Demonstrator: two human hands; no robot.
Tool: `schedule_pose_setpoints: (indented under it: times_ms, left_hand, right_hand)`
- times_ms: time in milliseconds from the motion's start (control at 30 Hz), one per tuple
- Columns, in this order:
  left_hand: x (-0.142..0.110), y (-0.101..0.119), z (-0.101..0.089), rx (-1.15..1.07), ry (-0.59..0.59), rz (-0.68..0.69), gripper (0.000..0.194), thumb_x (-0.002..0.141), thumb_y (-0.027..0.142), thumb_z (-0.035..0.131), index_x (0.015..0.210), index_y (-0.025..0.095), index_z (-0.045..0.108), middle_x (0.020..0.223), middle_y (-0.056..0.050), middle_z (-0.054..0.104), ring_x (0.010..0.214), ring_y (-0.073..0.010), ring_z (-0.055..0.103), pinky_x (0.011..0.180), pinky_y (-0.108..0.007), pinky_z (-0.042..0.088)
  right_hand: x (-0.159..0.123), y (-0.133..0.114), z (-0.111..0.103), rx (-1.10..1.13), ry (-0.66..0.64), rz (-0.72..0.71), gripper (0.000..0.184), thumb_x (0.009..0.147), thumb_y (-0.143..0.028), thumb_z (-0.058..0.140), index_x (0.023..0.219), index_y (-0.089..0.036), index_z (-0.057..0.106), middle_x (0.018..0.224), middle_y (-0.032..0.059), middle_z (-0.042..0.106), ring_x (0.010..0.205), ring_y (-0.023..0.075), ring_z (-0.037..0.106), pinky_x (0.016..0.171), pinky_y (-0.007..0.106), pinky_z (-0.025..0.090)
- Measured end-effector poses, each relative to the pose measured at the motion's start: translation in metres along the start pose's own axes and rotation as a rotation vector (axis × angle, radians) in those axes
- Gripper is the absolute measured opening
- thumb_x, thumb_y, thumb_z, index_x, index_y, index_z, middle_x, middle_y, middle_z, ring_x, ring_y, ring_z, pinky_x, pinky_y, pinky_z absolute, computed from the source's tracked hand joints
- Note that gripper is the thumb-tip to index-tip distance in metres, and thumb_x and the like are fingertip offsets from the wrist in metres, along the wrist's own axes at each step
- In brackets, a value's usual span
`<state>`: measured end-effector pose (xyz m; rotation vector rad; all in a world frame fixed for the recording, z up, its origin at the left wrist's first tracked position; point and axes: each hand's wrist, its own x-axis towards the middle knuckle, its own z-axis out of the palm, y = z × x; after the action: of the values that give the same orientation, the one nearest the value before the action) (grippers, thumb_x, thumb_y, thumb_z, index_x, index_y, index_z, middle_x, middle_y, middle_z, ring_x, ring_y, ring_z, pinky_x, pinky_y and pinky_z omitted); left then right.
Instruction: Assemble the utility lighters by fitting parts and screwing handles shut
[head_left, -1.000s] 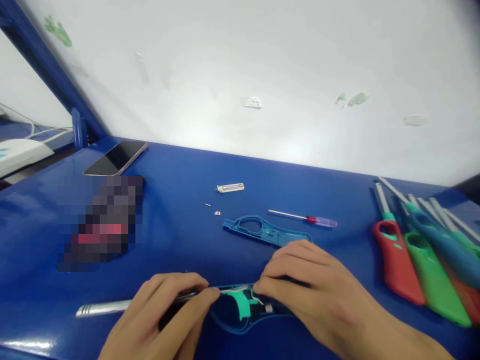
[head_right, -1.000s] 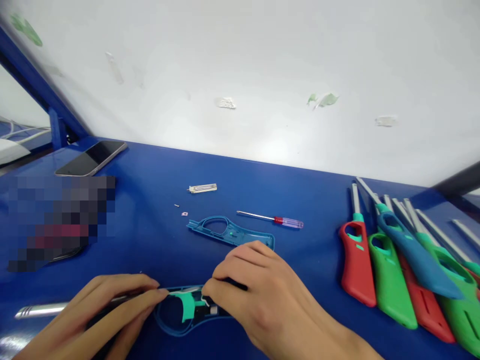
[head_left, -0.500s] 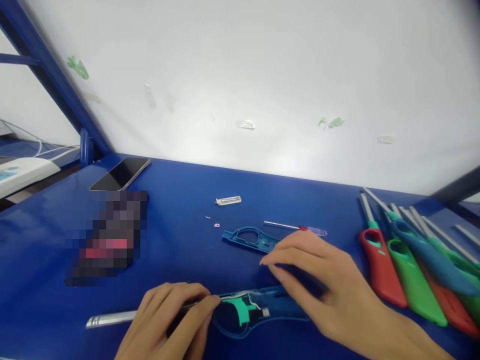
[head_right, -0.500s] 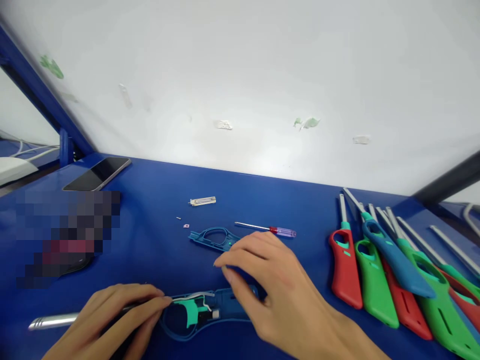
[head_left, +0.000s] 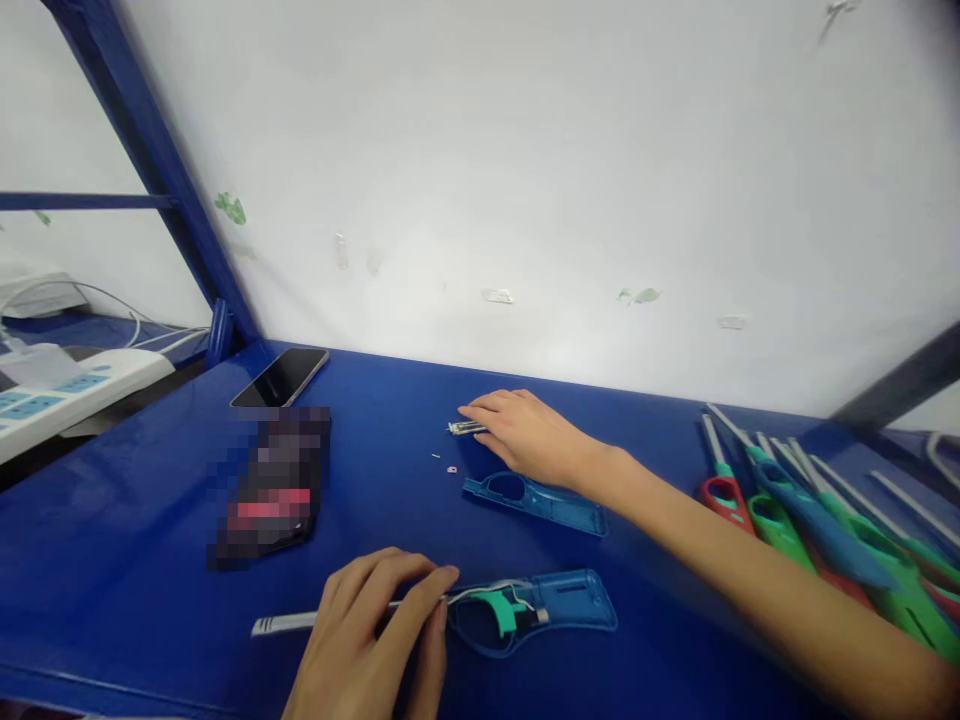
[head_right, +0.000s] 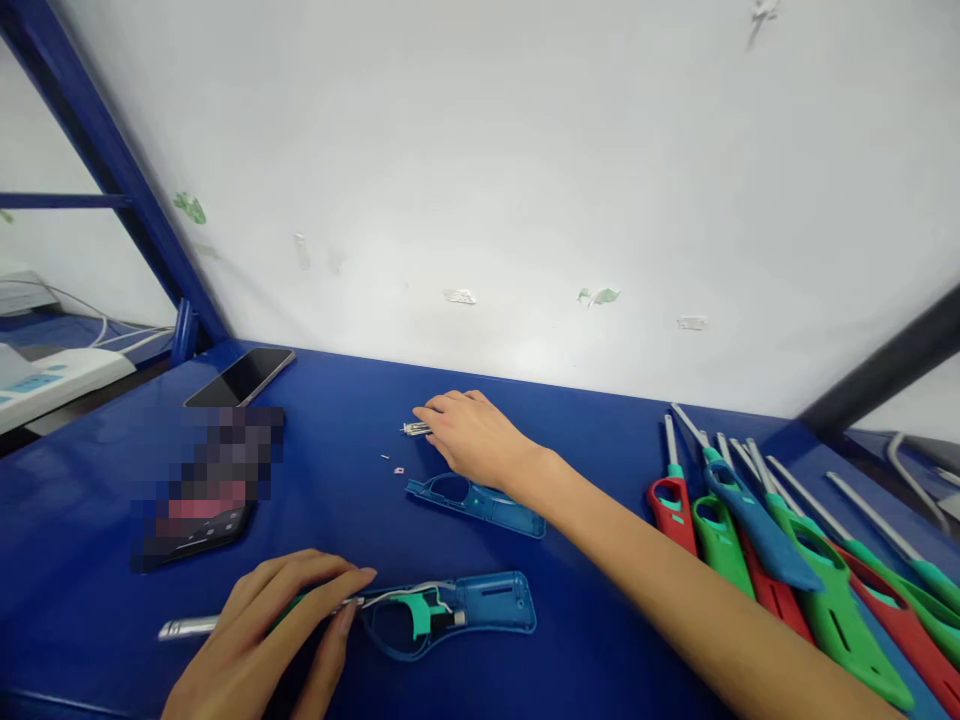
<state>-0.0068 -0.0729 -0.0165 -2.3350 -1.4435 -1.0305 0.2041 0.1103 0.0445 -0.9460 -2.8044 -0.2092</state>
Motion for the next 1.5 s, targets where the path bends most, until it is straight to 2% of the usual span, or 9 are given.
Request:
schedule_pose_setpoints:
  times_ms: [100, 233, 333, 433, 533, 700, 1100, 1333, 1500]
  left_hand:
    - [0.011, -0.004, -0.004, 0.072, -0.058, -0.025, 0.027, 0.103, 0.018, 0.051, 0.125, 0.026, 0.064, 0.115, -0.004, 0.069, 0.109, -0.0196, 0.064, 0.092, -0.035, 0.057]
    - [0.04, -0.007, 0.002, 0.216, -0.26, -0.118, 0.031, 0.102, 0.01, 0.049, 0.123, 0.021, 0.068, 0.113, -0.007, 0.071, 0.102, -0.0244, 0.068, 0.086, -0.047, 0.061]
    - [0.066, -0.003, 0.01, 0.311, -0.48, -0.176, 0.021, 0.099, 0.017, 0.064, 0.121, 0.017, 0.067, 0.105, -0.004, 0.071, 0.097, -0.0197, 0.07, 0.086, -0.042, 0.062]
    - [0.088, 0.003, 0.014, 0.358, -0.623, -0.223, 0.031, 0.1, 0.03, 0.067, 0.128, 0.017, 0.063, 0.114, -0.006, 0.07, 0.1, -0.0195, 0.07, 0.086, -0.04, 0.062]
    - [0.103, 0.008, 0.014, 0.38, -0.707, -0.265, 0.034, 0.101, 0.035, 0.067, 0.129, 0.017, 0.062, 0.116, -0.007, 0.069, 0.095, -0.0178, 0.071, 0.081, -0.036, 0.063]
    - [0.118, 0.01, 0.017, 0.42, -0.762, -0.277, 0.032, 0.101, 0.037, 0.066, 0.125, 0.016, 0.063, 0.115, -0.006, 0.069, 0.092, -0.0171, 0.07, 0.079, -0.035, 0.062]
    - [0.104, 0.01, 0.006, 0.479, -0.793, -0.307, 0.021, 0.101, 0.034, 0.067, 0.111, 0.015, 0.066, 0.106, -0.004, 0.069, 0.081, -0.0132, 0.068, 0.072, -0.03, 0.06]
    - [0.082, -0.004, -0.003, 0.232, -0.558, -0.366, 0.018, 0.105, 0.022, 0.047, 0.096, 0.017, 0.062, 0.091, -0.001, 0.067, 0.07, -0.0143, 0.065, 0.067, -0.031, 0.053]
    - [0.061, 0.012, -0.015, -0.131, -0.389, -0.362, 0.035, 0.105, 0.052, 0.04, 0.094, 0.027, 0.061, 0.06, 0.007, 0.057, 0.048, -0.0108, 0.056, 0.046, -0.021, 0.045]
  right_hand:
    - [0.019, 0.002, 0.002, -0.078, -0.103, -0.055, 0.026, 0.102, -0.033, 0.069, 0.122, -0.016, 0.068, 0.121, 0.0081, 0.07, 0.103, 0.0233, 0.071, 0.091, 0.046, 0.06]
    - [0.012, -0.006, -0.012, -0.151, -0.119, -0.027, 0.023, 0.103, -0.034, 0.068, 0.117, -0.016, 0.068, 0.114, 0.0069, 0.071, 0.098, 0.0215, 0.071, 0.087, 0.043, 0.061]
    - [-0.011, -0.009, -0.028, -0.145, -0.052, 0.024, 0.022, 0.103, -0.032, 0.068, 0.118, -0.016, 0.067, 0.112, 0.0061, 0.07, 0.095, 0.0206, 0.07, 0.085, 0.041, 0.06]
    - [-0.042, -0.009, -0.041, -0.082, 0.028, 0.059, 0.02, 0.103, -0.026, 0.066, 0.121, -0.017, 0.066, 0.11, 0.0049, 0.069, 0.087, 0.0182, 0.068, 0.078, 0.036, 0.059]
    - [-0.073, -0.01, -0.046, -0.004, 0.101, 0.075, 0.019, 0.105, -0.014, 0.057, 0.121, -0.02, 0.066, 0.109, 0.0041, 0.069, 0.083, 0.0173, 0.066, 0.072, 0.032, 0.053]
    - [-0.107, -0.017, -0.038, 0.092, 0.198, 0.072, 0.016, 0.107, -0.016, 0.056, 0.116, -0.023, 0.067, 0.107, 0.0036, 0.071, 0.079, 0.019, 0.065, 0.071, 0.035, 0.047]
    - [-0.121, -0.025, -0.016, 0.246, 0.315, 0.025, 0.012, 0.109, -0.017, 0.054, 0.117, -0.021, 0.062, 0.107, 0.0028, 0.075, 0.095, 0.0211, 0.069, 0.081, 0.037, 0.046]
    - [-0.116, -0.044, -0.016, 0.296, 0.389, -0.019, 0.016, 0.11, -0.015, 0.053, 0.121, -0.019, 0.063, 0.108, 0.0013, 0.076, 0.096, 0.0175, 0.067, 0.086, 0.036, 0.044]
    - [-0.117, -0.058, -0.017, 0.321, 0.459, -0.047, 0.018, 0.108, -0.015, 0.057, 0.124, -0.018, 0.063, 0.11, 0.0014, 0.076, 0.097, 0.0156, 0.068, 0.09, 0.033, 0.046]
